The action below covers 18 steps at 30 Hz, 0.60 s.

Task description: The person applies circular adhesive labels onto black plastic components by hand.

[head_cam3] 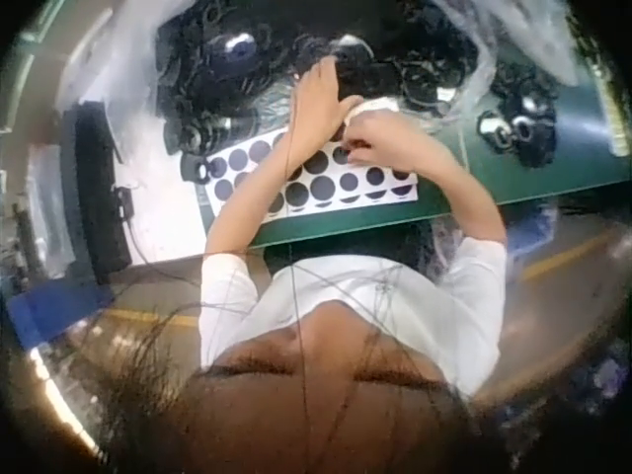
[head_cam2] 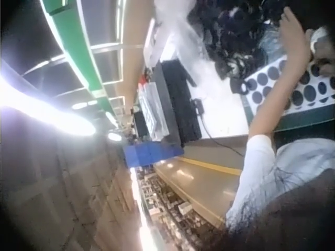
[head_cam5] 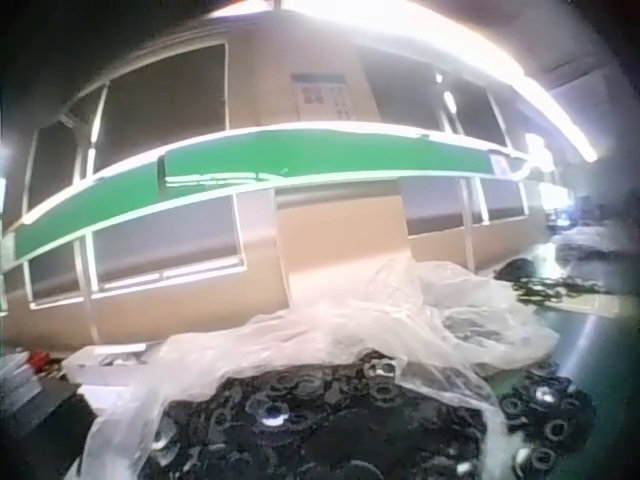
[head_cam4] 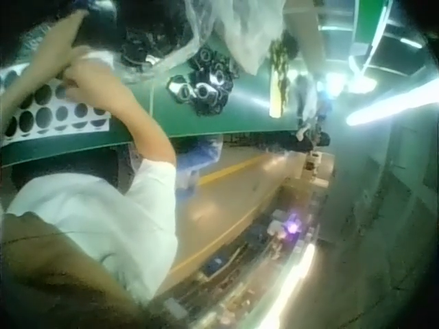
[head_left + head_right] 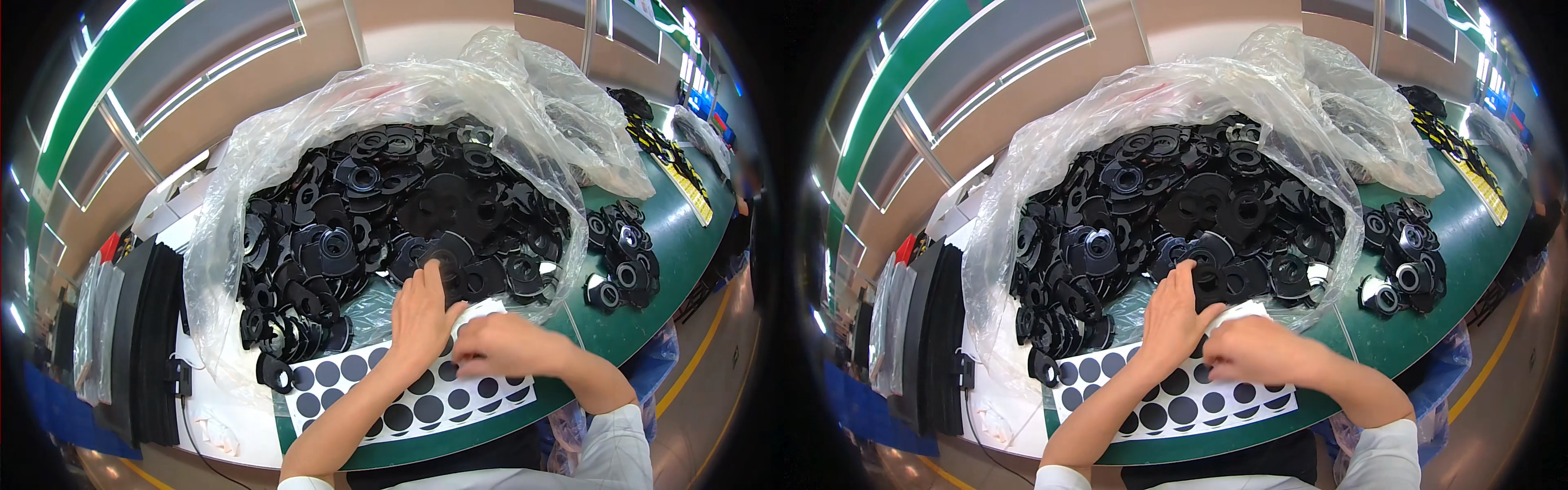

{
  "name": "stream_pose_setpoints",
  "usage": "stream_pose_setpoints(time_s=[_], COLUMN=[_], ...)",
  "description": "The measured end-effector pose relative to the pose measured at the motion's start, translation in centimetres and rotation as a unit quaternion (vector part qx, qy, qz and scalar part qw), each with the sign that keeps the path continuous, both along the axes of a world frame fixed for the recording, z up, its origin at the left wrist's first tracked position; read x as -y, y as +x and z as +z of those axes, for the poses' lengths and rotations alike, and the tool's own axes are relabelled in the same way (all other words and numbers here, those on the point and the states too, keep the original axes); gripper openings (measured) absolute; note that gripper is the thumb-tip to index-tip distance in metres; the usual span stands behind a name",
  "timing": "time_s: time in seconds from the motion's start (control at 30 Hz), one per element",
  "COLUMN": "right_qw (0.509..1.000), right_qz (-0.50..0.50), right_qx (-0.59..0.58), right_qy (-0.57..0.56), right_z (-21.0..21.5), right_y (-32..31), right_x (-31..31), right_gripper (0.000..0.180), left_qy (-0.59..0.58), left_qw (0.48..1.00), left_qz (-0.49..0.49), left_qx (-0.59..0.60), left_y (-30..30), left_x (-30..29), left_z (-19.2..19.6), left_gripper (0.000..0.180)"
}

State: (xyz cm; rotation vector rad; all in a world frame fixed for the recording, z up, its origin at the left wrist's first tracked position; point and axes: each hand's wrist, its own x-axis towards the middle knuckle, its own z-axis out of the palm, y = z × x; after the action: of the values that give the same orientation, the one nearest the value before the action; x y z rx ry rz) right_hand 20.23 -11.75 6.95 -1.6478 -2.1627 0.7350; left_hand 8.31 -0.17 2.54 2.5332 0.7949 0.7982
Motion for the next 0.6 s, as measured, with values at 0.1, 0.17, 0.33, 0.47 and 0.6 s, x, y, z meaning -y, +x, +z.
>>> stream_pose_setpoints(time_s=[0.1, 0.17, 0.33, 0.47, 0.6], right_qw=[0.999, 0.997, 0.991, 0.992, 0.994], right_qz=[0.002, -0.039, -0.096, -0.088, -0.064], right_qx=[0.027, 0.025, 0.047, 0.080, 0.085], right_qy=[0.041, 0.066, 0.075, 0.039, -0.026], right_z=[-1.2, -2.4, -2.7, -2.1, -1.3], right_y=[-1.9, -1.7, -0.9, -1.3, -0.9], right_x=[-0.2, -1.0, -1.7, -2.0, -3.4], right_gripper=[0.027, 0.028, 0.027, 0.027, 0.027], left_qy=[-0.055, -0.248, -0.613, -0.721, -0.769], left_qw=[0.997, 0.963, 0.726, 0.589, 0.502], left_qz=[0.013, -0.027, -0.001, -0.050, -0.125], left_qx=[0.043, 0.101, 0.311, 0.363, 0.376], left_y=[-0.2, -1.1, -4.3, -6.6, -6.5], left_x=[-0.9, -1.5, -0.2, 0.8, 0.0], left_z=[0.2, 1.1, 2.7, 1.0, -1.4], left_gripper=[0.049, 0.038, 0.024, 0.038, 0.064])
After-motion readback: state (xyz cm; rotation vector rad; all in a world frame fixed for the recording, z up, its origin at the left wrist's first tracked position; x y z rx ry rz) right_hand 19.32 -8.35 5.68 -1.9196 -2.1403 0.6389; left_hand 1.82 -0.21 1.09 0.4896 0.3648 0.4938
